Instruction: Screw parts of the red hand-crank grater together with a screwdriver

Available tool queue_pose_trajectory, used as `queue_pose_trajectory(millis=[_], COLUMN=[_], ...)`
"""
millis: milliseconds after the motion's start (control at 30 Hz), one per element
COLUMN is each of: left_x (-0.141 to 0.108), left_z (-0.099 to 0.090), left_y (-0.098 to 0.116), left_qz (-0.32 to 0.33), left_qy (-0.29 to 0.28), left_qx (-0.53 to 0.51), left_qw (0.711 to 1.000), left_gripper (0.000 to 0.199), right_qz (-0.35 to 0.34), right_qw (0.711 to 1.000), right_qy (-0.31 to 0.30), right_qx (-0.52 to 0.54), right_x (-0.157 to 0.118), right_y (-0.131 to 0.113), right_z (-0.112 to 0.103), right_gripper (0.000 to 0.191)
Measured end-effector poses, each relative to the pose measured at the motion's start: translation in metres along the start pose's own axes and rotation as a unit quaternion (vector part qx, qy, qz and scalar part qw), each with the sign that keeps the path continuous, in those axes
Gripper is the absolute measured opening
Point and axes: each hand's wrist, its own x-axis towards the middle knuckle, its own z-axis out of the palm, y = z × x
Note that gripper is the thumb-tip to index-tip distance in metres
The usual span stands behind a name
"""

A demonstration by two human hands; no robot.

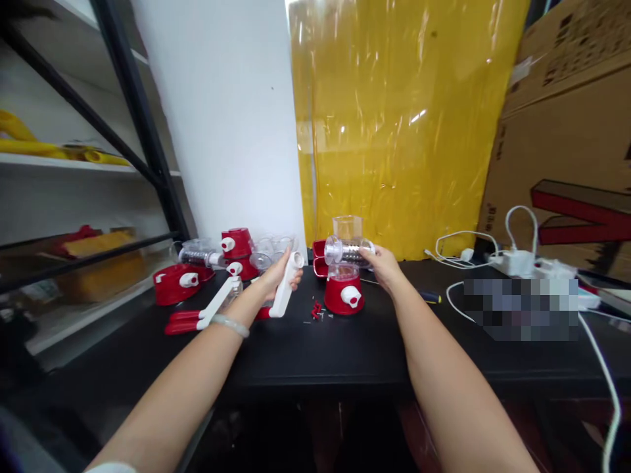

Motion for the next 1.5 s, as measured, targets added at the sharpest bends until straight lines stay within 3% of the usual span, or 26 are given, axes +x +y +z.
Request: queue_pose_trajectory(millis=[233, 400, 567, 667, 767, 867, 1033, 1133, 1333, 1500], left_x=[-0.006, -0.005, -0.004, -0.004, -0.003, -0.001, -0.002, -0.004, -0.004, -0.003], left_z=[-0.004, -0.002, -0.004, -0.006, -0.007, -0.008, -0.006, -0.004, -0.002, -0.003], left_y=[-0.01, -0.015, -0.018, -0.021, -0.025, -0.028, -0.028, -0.027, -0.028, -0.028], left_qz=[-0.007, -0.011, -0.025, -0.005, 0.009, 0.01, 0.018, 0.003, -0.017, -0.029], left_qy=[-0.018, 0.015, 0.081, 0.104, 0.108, 0.126, 0.132, 0.127, 0.152, 0.168], left_qx=[0.005, 0.026, 0.065, 0.09, 0.111, 0.111, 0.116, 0.146, 0.202, 0.209], left_qw=[1.0, 0.999, 0.994, 0.99, 0.988, 0.986, 0.984, 0.981, 0.967, 0.963], left_gripper=[0.058, 0.057, 0.049, 0.048, 0.057, 0.061, 0.056, 0.056, 0.058, 0.058], right_qz=[-0.015, -0.058, -0.096, -0.101, -0.094, -0.083, -0.027, 0.027, 0.098, 0.081], right_qw=[0.99, 0.966, 0.923, 0.877, 0.844, 0.856, 0.883, 0.88, 0.88, 0.848], right_qy=[0.086, 0.221, 0.372, 0.459, 0.5, 0.44, 0.175, 0.084, 0.018, 0.045], right_qx=[0.115, 0.119, 0.018, -0.097, -0.169, -0.258, -0.435, -0.466, -0.465, -0.522], right_x=[0.005, 0.01, 0.019, 0.02, 0.025, 0.041, 0.082, 0.104, 0.132, 0.148], right_y=[0.0, 0.0, 0.004, 0.006, 0.003, -0.007, -0.017, -0.005, 0.035, 0.053], right_z=[-0.005, -0.011, -0.03, -0.044, -0.056, -0.071, -0.106, -0.122, -0.131, -0.125], right_gripper=[0.046, 0.042, 0.035, 0.033, 0.037, 0.047, 0.062, 0.065, 0.065, 0.052])
